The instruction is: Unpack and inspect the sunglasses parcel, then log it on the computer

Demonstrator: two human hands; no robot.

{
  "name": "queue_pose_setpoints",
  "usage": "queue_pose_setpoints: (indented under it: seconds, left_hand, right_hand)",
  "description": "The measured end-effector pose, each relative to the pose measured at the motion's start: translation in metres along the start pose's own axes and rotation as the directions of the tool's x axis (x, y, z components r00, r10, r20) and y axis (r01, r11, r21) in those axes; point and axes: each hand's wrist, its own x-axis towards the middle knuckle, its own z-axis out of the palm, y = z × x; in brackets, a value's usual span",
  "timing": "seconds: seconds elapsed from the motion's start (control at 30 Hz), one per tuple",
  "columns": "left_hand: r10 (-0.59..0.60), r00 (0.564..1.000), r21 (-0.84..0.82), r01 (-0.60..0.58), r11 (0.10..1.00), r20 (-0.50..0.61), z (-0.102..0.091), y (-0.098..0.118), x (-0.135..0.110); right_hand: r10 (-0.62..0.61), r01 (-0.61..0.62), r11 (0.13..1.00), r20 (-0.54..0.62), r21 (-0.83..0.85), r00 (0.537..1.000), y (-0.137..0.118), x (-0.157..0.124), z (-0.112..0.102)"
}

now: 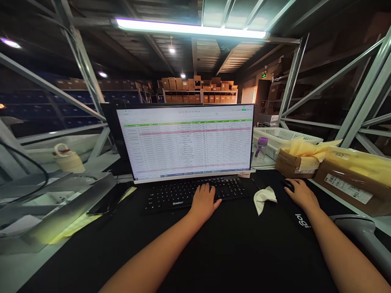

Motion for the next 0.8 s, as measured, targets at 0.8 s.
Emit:
queue_pose_setpoints:
  seconds: [0.8]
  left_hand:
    - [-0.011,1.0,0.02,0.011,1.0,0.001,0.001,0.0006,0.0008]
  right_hand:
    - [-0.037,0.037,0.999,0.0,-0.005,0.999,0.0003,-0.0006,0.0011]
